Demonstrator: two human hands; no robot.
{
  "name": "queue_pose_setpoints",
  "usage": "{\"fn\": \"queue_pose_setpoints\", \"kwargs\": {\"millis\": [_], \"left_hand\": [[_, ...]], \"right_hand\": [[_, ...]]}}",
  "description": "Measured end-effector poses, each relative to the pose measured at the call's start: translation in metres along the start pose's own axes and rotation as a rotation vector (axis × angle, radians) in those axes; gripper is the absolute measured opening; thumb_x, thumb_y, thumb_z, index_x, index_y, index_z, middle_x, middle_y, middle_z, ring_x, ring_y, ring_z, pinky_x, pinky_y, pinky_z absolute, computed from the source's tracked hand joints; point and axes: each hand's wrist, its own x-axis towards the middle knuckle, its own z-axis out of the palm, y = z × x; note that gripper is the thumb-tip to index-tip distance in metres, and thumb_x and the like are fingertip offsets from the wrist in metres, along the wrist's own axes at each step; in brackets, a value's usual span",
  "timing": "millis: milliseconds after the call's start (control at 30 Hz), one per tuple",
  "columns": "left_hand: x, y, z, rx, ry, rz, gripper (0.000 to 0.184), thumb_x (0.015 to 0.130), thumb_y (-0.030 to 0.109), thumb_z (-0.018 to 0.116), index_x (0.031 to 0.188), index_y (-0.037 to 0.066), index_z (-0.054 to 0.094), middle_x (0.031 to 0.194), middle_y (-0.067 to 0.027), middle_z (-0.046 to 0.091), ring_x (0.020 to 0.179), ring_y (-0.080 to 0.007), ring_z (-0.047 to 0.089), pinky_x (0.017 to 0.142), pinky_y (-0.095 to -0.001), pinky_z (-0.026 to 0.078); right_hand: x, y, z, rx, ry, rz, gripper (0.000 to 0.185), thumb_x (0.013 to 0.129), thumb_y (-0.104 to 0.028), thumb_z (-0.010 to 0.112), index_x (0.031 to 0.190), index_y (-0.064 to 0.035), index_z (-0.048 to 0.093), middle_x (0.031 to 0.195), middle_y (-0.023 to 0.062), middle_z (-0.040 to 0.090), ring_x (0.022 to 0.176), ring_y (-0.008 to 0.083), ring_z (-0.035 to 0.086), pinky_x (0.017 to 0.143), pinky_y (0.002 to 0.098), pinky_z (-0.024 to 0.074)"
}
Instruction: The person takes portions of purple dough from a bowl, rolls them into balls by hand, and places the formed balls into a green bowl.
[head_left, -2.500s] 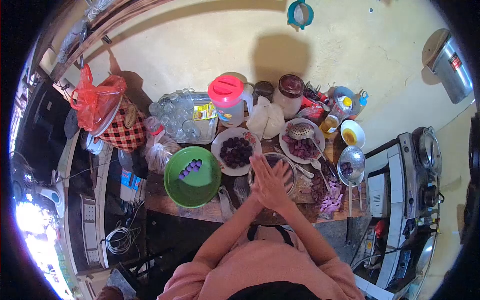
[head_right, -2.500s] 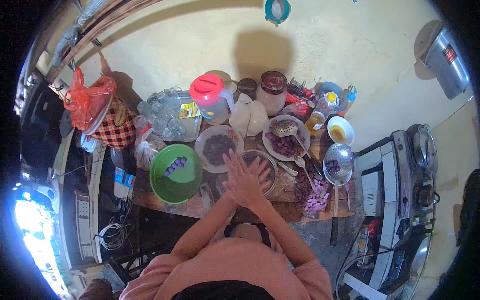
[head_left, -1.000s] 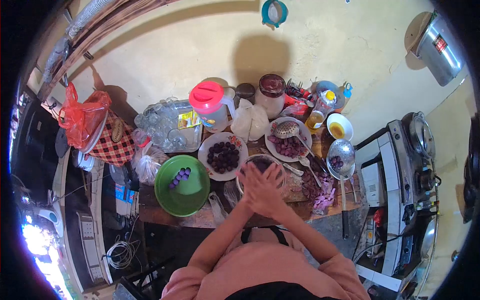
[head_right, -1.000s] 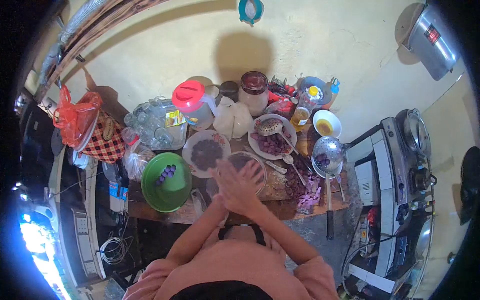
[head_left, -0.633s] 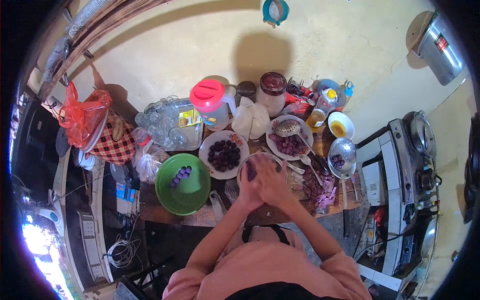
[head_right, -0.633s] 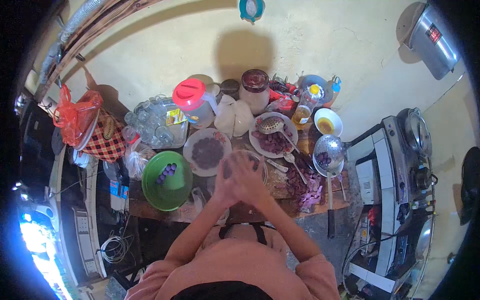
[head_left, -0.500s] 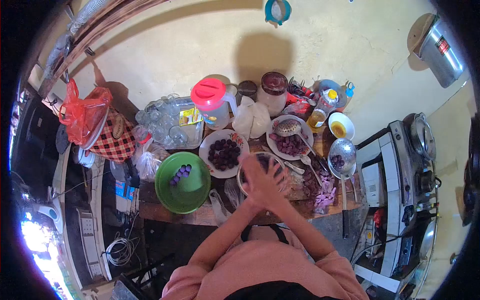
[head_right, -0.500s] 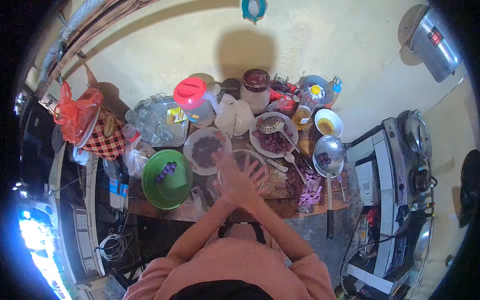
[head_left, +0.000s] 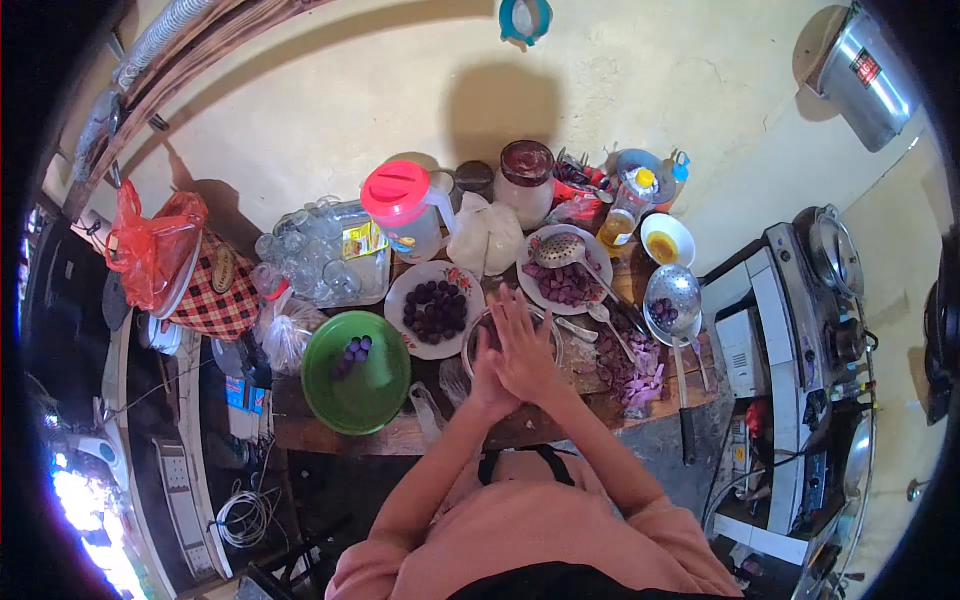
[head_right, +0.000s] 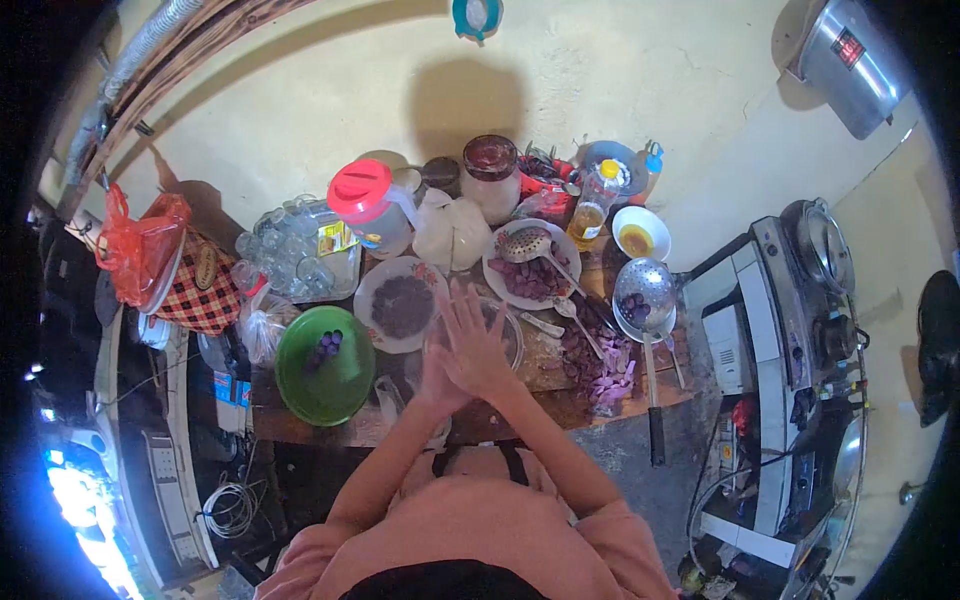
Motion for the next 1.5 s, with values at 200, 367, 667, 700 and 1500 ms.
{"fn": "queue_pose_setpoints", "kwargs": {"millis": [200,367,667,700,1500], "left_hand": [[0.009,0.003,-0.045,-0.158,-0.028,-0.122,0.086,0.077,0.073,0.03,0.142,0.02,0.013,0.146,-0.0055,0.017,0.13,-0.0327,0.023,0.105,-0.0517,0.017],[0.006,-0.013,-0.009,-0.087,-0.194,-0.018,0.091,0.075,0.074,0.033,0.141,0.015,0.014,0.147,-0.0071,0.013,0.133,-0.031,0.016,0.107,-0.0486,0.014],[0.012,-0.011,-0.013,-0.14,-0.25,-0.011,0.085,0.08,0.068,0.031,0.14,0.01,0.015,0.146,-0.0083,0.014,0.134,-0.0306,0.015,0.108,-0.0485,0.011],[0.014,-0.011,-0.018,-0.185,-0.241,-0.094,0.084,0.081,0.068,0.031,0.14,0.01,0.015,0.146,-0.0086,0.015,0.134,-0.0303,0.015,0.108,-0.0481,0.012],[0.026,-0.005,0.027,0.013,-0.026,0.086,0.072,0.085,0.063,0.029,0.141,0.019,0.018,0.142,-0.0042,0.027,0.128,-0.0269,0.03,0.104,-0.0445,0.023]], "right_hand": [[-0.017,-0.019,0.0,-0.069,-0.004,-0.237,0.076,0.079,-0.04,0.049,0.141,-0.0129,0.015,0.147,0.0131,0.011,0.134,0.0361,0.014,0.102,0.0624,0.0049],[0.003,-0.034,-0.019,-0.196,-0.14,-0.092,0.078,0.078,-0.048,0.047,0.142,-0.0152,0.015,0.147,0.0123,0.011,0.134,0.0337,0.014,0.101,0.0627,0.0044],[0.001,-0.038,-0.027,-0.089,-0.12,-0.24,0.074,0.077,-0.048,0.046,0.14,-0.0185,0.022,0.147,0.0094,0.014,0.136,0.0316,0.01,0.101,0.0623,0.0006],[0.004,-0.037,-0.026,-0.092,-0.114,-0.217,0.074,0.077,-0.048,0.046,0.14,-0.0191,0.022,0.147,0.0093,0.014,0.136,0.0316,0.011,0.101,0.0623,0.0008],[0.014,-0.009,-0.03,0.075,0.039,-0.048,0.057,0.091,-0.041,0.027,0.139,-0.0101,0.023,0.145,0.0099,0.02,0.134,0.0307,0.017,0.104,0.0568,-0.0002]]}}
